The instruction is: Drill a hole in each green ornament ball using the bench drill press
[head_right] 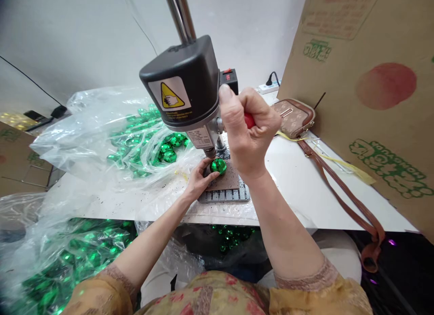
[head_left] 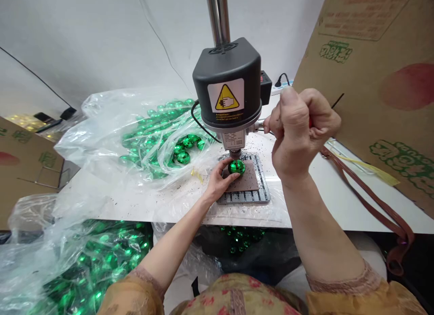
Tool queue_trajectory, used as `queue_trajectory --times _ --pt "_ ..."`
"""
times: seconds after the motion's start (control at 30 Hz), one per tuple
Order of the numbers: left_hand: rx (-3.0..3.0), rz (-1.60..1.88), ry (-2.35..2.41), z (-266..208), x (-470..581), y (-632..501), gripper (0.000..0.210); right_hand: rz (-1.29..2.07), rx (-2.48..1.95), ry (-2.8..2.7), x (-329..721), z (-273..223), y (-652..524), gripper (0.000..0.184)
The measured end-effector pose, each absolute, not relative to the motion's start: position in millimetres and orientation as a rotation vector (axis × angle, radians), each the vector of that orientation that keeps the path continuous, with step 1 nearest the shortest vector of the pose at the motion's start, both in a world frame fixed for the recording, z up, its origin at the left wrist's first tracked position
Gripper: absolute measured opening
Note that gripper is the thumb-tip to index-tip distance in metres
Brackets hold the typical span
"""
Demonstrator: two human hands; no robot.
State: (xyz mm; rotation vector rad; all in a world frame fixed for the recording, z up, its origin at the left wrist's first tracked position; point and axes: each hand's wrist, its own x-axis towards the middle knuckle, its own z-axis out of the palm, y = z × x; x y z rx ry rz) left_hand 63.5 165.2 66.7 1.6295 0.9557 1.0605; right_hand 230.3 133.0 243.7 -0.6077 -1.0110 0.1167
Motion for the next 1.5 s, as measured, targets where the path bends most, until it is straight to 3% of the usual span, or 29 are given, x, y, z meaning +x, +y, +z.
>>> queue_trajectory --times 1.5 --pt "1.589 1.072 0.836 66.2 71.7 150.9 0.054 -0.020 -0.358 -1.045 226.7 204.9 132.4 0.054"
